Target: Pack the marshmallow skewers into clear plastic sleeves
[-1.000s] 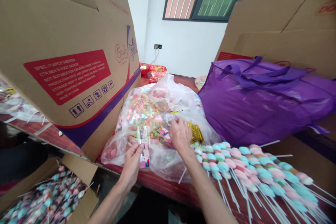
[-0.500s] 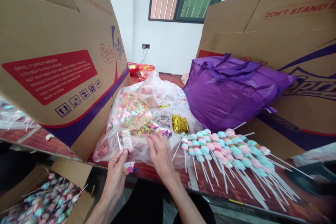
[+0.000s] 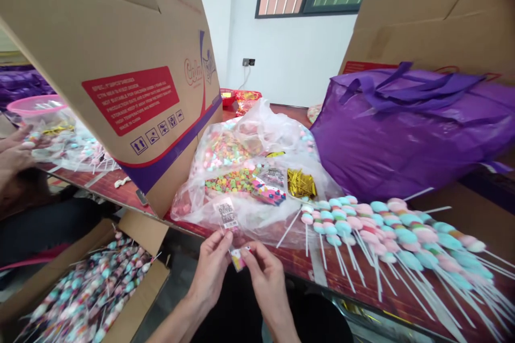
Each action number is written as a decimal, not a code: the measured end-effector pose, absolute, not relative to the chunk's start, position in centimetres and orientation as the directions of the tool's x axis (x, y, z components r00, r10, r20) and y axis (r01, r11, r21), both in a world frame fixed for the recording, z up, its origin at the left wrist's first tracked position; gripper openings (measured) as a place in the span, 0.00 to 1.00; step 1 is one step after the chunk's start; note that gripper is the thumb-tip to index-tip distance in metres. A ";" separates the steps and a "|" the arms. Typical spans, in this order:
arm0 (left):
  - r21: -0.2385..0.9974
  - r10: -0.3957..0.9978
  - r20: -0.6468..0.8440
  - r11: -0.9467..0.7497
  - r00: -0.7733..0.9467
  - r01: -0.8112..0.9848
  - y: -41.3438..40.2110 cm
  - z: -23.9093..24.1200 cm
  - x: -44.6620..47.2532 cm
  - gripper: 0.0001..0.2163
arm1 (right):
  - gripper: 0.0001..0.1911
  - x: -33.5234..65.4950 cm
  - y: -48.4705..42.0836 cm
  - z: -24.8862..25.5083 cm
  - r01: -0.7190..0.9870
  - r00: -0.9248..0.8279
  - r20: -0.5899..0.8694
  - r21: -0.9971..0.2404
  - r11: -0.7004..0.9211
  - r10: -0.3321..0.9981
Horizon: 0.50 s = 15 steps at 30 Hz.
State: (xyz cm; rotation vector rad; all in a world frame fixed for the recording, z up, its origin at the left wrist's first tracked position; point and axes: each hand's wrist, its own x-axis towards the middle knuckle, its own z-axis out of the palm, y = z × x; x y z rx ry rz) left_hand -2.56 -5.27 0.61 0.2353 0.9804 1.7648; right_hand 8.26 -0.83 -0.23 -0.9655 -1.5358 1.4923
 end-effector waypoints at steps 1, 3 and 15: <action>0.726 0.860 -0.284 -0.095 -0.424 -0.681 -5.6 0.4 -2.5 0.12 | 0.15 8.7 -0.8 -0.3 0.014 -0.435 0.011 -1.000 0.019 0.901; 0.752 0.856 -0.303 -0.055 -0.418 -0.657 -6.2 -0.1 -2.4 0.13 | 0.16 9.3 -0.9 -0.4 0.024 -0.471 -0.016 -1.000 -0.005 0.882; 0.772 0.765 -0.368 -0.066 -0.529 -0.632 -5.6 -0.4 -2.5 0.17 | 0.10 7.9 -3.8 0.0 -0.283 -0.241 -0.187 -0.925 -0.253 0.952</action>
